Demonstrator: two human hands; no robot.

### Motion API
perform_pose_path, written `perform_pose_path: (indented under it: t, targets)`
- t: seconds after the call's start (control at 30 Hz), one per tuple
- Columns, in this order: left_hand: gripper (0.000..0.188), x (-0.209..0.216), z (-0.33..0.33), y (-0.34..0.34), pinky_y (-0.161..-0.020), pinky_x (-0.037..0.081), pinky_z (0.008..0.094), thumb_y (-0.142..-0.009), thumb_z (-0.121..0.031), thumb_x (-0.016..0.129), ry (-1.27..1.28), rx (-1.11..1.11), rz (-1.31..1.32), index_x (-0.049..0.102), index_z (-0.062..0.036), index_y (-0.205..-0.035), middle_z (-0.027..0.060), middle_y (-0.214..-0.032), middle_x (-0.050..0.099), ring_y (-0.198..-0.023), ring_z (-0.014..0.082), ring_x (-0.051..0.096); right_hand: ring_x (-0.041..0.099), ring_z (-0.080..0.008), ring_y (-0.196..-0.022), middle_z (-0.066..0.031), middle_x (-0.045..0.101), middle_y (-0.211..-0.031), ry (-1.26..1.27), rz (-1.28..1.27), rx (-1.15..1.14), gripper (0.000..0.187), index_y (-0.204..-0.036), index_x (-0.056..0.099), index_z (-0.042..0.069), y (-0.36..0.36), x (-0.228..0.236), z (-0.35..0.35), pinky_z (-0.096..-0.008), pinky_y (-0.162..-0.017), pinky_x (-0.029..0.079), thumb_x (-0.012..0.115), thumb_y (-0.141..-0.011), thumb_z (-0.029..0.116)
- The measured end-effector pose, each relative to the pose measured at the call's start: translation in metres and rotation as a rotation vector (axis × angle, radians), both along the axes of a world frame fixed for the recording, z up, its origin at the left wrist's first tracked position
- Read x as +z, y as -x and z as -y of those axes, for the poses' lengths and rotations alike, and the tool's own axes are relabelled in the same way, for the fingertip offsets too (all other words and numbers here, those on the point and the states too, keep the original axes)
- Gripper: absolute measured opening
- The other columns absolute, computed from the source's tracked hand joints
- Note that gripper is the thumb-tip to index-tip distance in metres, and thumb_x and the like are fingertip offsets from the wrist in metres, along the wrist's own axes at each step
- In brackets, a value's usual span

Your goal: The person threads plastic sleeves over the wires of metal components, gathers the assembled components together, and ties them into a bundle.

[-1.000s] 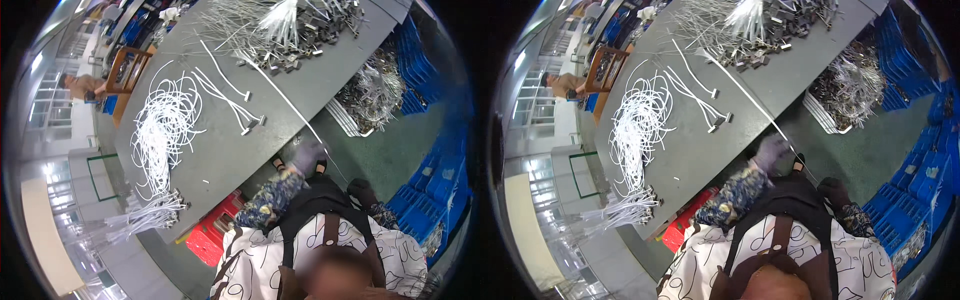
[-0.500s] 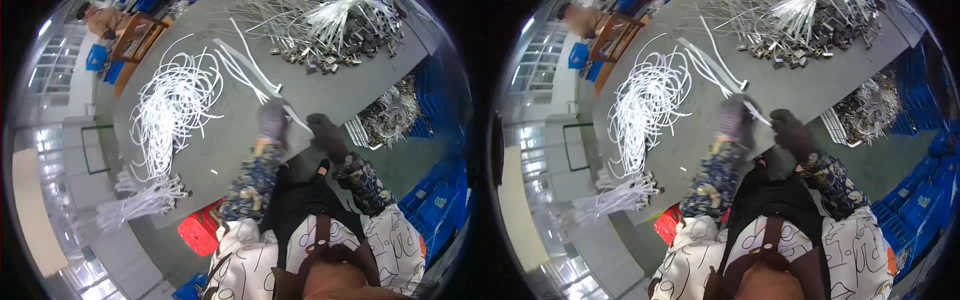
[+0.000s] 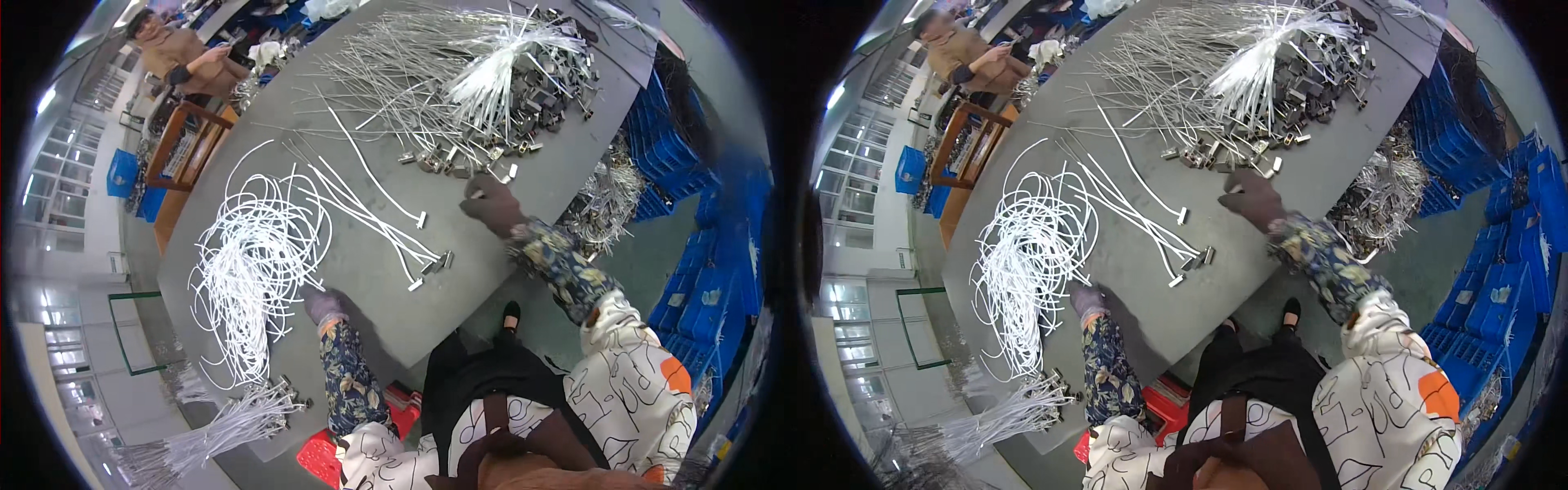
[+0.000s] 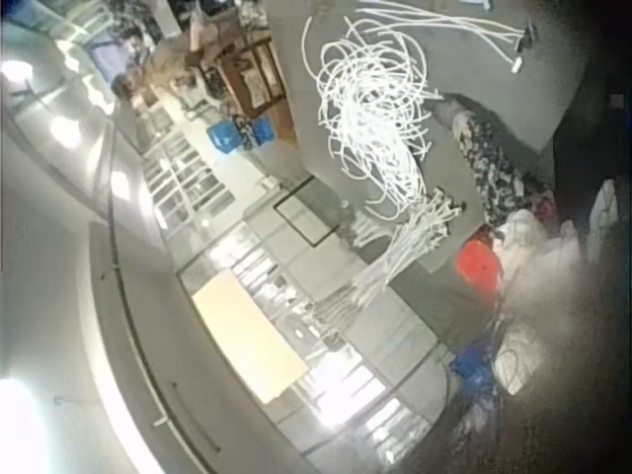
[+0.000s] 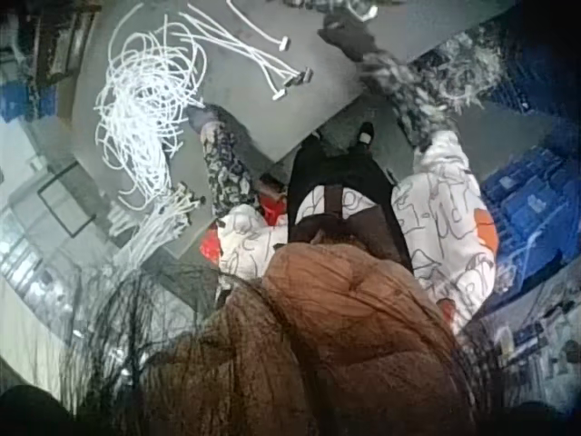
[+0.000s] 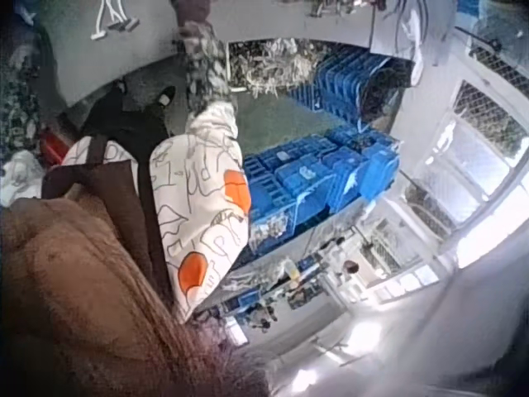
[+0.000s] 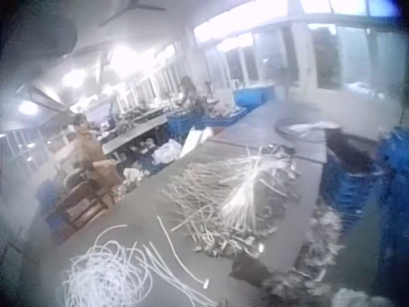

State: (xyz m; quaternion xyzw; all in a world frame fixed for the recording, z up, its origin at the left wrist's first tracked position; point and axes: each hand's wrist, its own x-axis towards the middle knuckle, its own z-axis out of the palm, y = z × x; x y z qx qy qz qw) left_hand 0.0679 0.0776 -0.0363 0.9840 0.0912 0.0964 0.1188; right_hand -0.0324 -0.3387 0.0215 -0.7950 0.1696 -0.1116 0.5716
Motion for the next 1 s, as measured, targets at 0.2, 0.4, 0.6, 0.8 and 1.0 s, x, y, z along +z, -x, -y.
perform_pose_path:
  t: [0.2,0.4,0.6,0.8,1.0]
  targets:
    - [0.016,0.040,0.044,0.051,-0.049,0.048,0.0314,-0.065,0.000,0.071,1.750,0.108,-0.558,0.063,0.0005,-0.078,0.0105,-0.074,0.060,-0.059,0.0187,0.058,0.050,-0.0096,-0.055,-0.0043,0.054,-0.075,0.043,0.244,0.089,0.016,-0.084,0.057,0.002,0.105,-0.048,0.057,-0.0267,-0.050,0.042,0.064,-0.081,0.016]
    - [0.029,0.089,0.207,0.101,-0.067,0.053,0.0339,-0.090,-0.017,0.060,1.677,-0.215,-0.648,0.054,0.0053,-0.108,0.0133,-0.097,0.062,-0.091,0.0255,0.062,0.059,-0.0264,-0.077,-0.0136,0.056,-0.082,0.133,0.199,0.162,0.019,-0.090,0.060,0.001,0.075,0.016,0.031,-0.0374,-0.065,0.049,0.064,-0.080,0.017]
    - [0.031,0.063,0.275,0.096,-0.078,0.053,0.0385,-0.080,-0.003,0.059,1.176,-0.738,-0.507,0.054,0.0009,-0.111,0.0129,-0.114,0.059,-0.096,0.0273,0.060,0.062,-0.0312,-0.078,-0.0160,0.060,-0.089,0.519,-0.045,0.427,0.026,-0.097,0.059,0.004,0.084,0.055,-0.008,-0.0421,-0.067,0.051,0.061,-0.082,0.025]
    - [0.037,0.029,0.339,0.053,-0.067,0.055,0.0360,-0.088,-0.025,0.052,1.882,-0.322,-1.097,0.052,0.0027,-0.113,0.0152,-0.109,0.060,-0.087,0.0278,0.063,0.065,-0.0331,-0.079,-0.0170,0.063,-0.093,0.844,-0.124,0.539,0.035,-0.106,0.056,0.003,0.090,-0.032,-0.001,-0.0440,-0.063,0.053,0.061,-0.081,0.026]
    - [0.019,0.036,0.320,0.021,-0.037,0.038,0.0228,-0.088,-0.019,0.058,1.666,-0.257,-0.775,0.055,-0.0031,-0.098,0.0098,-0.077,0.060,-0.054,0.0151,0.055,0.056,-0.0334,-0.103,-0.0185,0.058,-0.109,0.462,0.032,0.011,0.043,-0.112,0.058,0.004,0.111,0.059,-0.004,-0.0418,-0.081,0.048,0.069,-0.076,0.024]
